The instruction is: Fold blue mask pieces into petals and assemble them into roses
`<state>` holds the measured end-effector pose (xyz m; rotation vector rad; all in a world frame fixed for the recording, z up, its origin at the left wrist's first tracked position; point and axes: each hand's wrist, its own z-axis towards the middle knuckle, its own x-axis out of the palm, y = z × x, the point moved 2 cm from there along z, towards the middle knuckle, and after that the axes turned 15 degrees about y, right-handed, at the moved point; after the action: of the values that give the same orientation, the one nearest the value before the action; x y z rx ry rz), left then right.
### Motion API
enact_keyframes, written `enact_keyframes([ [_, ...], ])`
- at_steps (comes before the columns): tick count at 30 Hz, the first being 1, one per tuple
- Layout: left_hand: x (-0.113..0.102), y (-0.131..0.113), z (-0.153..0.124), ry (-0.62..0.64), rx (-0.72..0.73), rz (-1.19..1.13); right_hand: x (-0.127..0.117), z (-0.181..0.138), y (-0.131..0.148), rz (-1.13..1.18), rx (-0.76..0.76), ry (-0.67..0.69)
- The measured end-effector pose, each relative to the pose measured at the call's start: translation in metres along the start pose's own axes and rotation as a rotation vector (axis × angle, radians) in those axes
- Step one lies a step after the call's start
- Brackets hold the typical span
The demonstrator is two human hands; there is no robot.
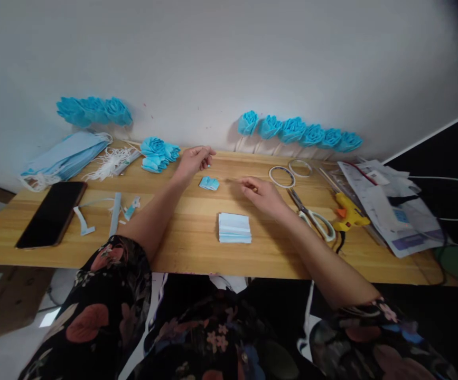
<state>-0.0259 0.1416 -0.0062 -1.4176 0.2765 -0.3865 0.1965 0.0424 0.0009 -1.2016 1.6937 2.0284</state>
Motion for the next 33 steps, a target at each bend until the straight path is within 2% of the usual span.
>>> enact_keyframes([
  [4,0.004,-0.006,-0.001,-0.017,0.028,0.087,0.003,-0.036,0.009,0.01,-0.013,0.124],
  [8,0.014,-0.022,-0.004,-0.021,0.092,0.138,0.005,-0.056,0.014,-0.046,-0.016,0.168],
  [12,0.03,-0.041,-0.006,0.017,0.141,0.167,0.01,-0.058,0.014,-0.067,-0.024,0.213],
  [16,0.049,-0.05,-0.01,0.105,0.148,0.212,0.016,-0.05,0.009,-0.073,0.095,0.241],
  [19,0.063,-0.046,-0.022,0.225,0.064,0.237,0.019,-0.047,0.005,-0.021,0.123,0.206],
  [24,0.078,-0.021,-0.044,0.465,-0.14,0.232,0.019,-0.049,0.005,0.03,0.022,0.137],
  [27,0.082,-0.011,-0.047,0.571,-0.19,0.214,0.015,-0.047,0.008,0.026,-0.041,0.057],
  [29,0.082,-0.012,-0.047,0.572,-0.16,0.235,0.011,-0.044,0.009,0.03,-0.032,-0.03],
  [33,0.076,-0.014,-0.049,0.457,-0.06,0.298,0.008,-0.034,0.006,0.047,0.008,-0.129],
])
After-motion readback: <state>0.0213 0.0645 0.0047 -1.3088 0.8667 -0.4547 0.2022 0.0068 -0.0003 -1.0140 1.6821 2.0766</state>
